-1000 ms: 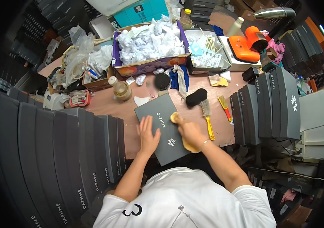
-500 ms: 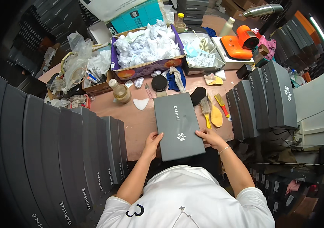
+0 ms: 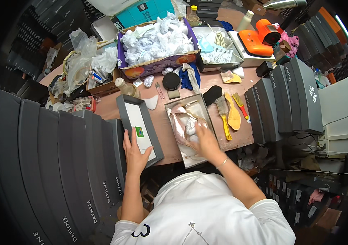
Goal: Packing high-heeled shoes into boxes with protective tissue paper and cleaning them with a brush.
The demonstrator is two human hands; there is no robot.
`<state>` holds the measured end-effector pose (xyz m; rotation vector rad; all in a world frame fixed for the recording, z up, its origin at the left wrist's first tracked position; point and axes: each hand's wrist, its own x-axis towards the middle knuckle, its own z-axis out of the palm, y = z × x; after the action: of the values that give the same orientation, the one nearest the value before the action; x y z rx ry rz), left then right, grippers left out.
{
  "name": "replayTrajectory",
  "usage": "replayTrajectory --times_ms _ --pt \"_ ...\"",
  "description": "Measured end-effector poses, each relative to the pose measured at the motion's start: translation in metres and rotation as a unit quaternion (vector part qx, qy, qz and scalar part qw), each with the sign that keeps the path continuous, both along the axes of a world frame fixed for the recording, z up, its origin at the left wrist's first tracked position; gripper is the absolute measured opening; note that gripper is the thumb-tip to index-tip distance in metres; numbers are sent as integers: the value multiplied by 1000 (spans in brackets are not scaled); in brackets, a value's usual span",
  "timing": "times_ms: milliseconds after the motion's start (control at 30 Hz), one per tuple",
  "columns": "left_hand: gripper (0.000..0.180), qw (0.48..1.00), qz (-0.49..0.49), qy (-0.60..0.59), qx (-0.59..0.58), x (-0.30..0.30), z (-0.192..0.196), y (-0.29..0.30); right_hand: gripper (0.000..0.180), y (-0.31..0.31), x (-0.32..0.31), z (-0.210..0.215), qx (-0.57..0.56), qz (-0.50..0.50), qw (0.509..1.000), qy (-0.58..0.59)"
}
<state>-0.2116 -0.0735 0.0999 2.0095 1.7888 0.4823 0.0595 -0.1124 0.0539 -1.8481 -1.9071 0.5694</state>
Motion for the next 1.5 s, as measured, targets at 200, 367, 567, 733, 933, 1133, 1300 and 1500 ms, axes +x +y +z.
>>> replayTrajectory --times_ms 200,367,567,733,933,1133,1300,1500 --pt "64 989 19 -52 -134 -10 2 -4 64 38 40 -66 -106 -7 993 -49" --pt "52 997 -53 -48 10 6 -3 -13 45 62 48 26 -112 -55 992 -31" --pt "56 919 -361 -137 78 128 28 91 39 72 117 59 -96 57 988 111" --pt "48 749 -543 -6 -379 191 34 129 41 84 109 129 -206 233 935 172" --pt "45 586 -185 -472 -632 158 -43 68 31 66 104 114 130 122 984 -16" --pt "81 480 -20 -634 -606 131 -28 4 37 17 28 63 107 119 978 -132" --pt "82 504 86 -626 -588 111 -36 -38 21 13 3 35 65 229 950 -202" --pt "83 461 58 -688 -558 91 -39 -49 14 7 -16 18 112 310 936 -125"
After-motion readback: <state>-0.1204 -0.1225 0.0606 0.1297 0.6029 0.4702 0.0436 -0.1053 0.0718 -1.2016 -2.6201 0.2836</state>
